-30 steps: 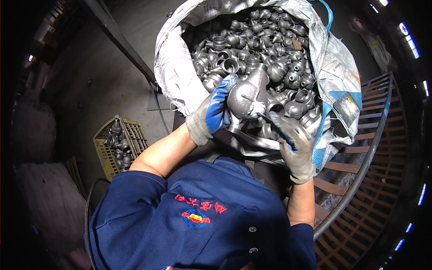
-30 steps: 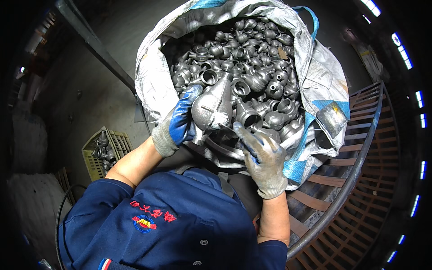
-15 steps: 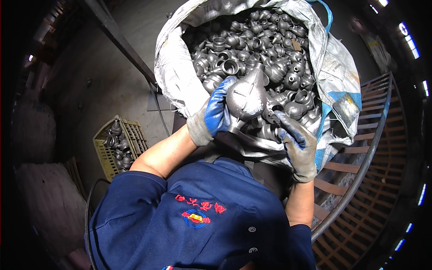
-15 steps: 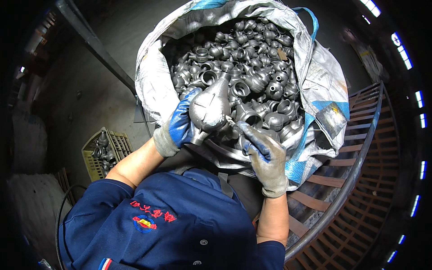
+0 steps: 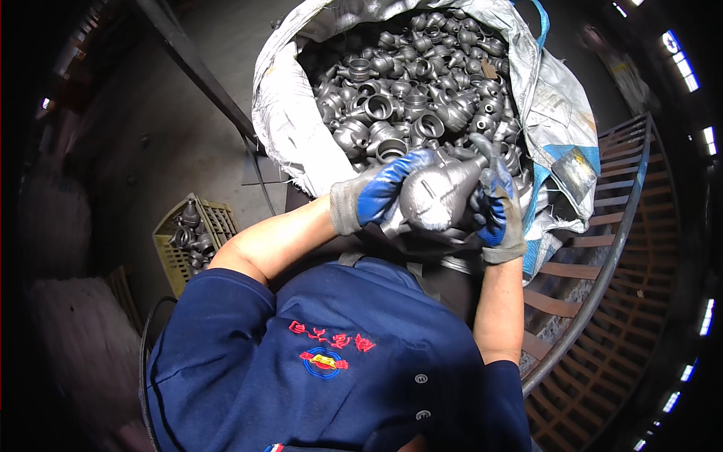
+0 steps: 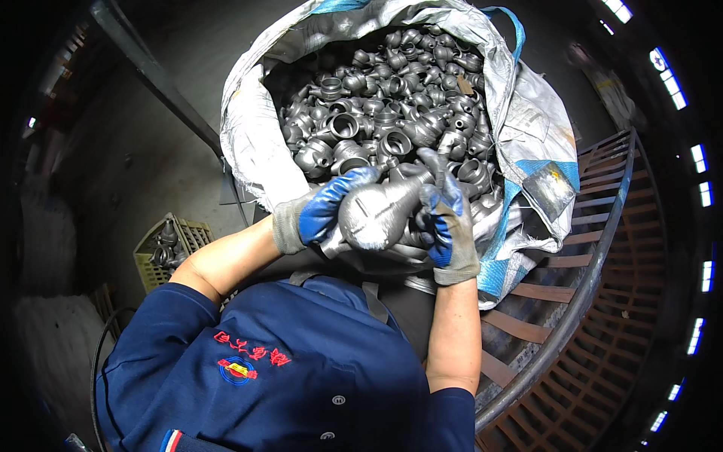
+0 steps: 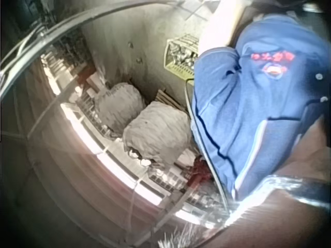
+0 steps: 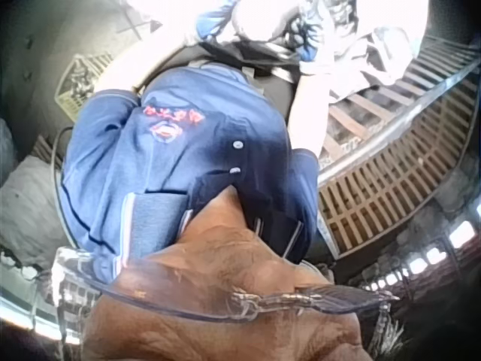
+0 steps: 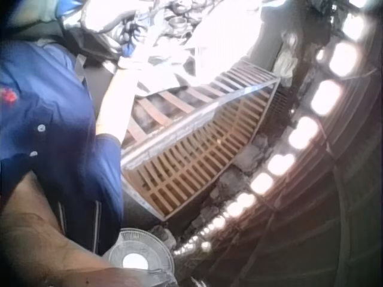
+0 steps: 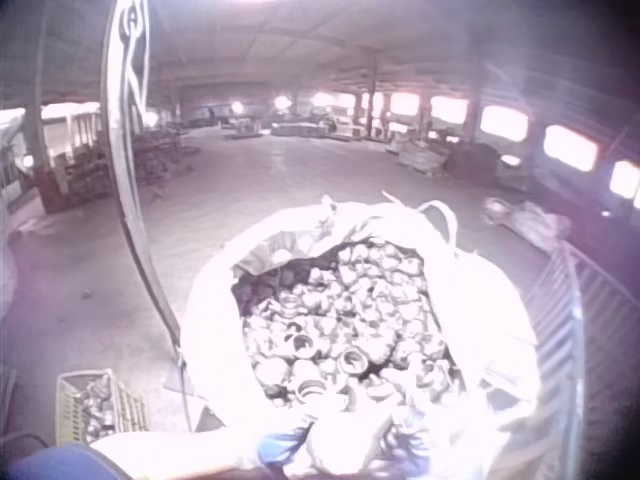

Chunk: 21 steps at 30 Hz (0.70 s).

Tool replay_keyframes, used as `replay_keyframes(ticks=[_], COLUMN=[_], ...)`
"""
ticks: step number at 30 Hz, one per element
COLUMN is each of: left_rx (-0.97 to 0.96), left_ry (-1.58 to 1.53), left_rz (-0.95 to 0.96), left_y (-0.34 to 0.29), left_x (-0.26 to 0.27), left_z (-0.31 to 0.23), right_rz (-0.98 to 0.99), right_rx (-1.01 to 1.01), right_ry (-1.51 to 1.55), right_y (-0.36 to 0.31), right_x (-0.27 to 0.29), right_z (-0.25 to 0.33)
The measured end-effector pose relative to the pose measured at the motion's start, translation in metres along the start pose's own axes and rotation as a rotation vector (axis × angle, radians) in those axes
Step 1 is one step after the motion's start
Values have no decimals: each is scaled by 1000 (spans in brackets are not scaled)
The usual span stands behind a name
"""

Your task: Sorting and inspecting metal cast fittings from a large bag into different bins.

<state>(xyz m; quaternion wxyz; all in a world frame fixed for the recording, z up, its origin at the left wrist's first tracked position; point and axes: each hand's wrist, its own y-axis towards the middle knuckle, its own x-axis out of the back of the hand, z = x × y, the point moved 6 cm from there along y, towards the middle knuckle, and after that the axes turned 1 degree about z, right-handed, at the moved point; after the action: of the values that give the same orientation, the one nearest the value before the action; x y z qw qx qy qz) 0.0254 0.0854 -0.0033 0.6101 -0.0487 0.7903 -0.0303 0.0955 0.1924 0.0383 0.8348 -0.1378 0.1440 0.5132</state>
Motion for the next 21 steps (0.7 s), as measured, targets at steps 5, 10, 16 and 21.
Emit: replay_keyframes(ticks=[5,10,16,21], left_rx=[21,-300,-802,-1050], left_ry=[-25,259,1132,1037], left_rz=[-77,-144,-451,-483], left_y=[1,-20,-15,-10], left_x=[10,1,17,-5], left_z=[0,-29,-27,-41], right_rz=[-251,-433,-448,-368], right_rx=[-58,-42,-53,-24], right_ry=[97,556,544,486], right_y=[-1,5,1,-12], right_x=[21,52,32,4], right_z=[-18,-60,-73,-64])
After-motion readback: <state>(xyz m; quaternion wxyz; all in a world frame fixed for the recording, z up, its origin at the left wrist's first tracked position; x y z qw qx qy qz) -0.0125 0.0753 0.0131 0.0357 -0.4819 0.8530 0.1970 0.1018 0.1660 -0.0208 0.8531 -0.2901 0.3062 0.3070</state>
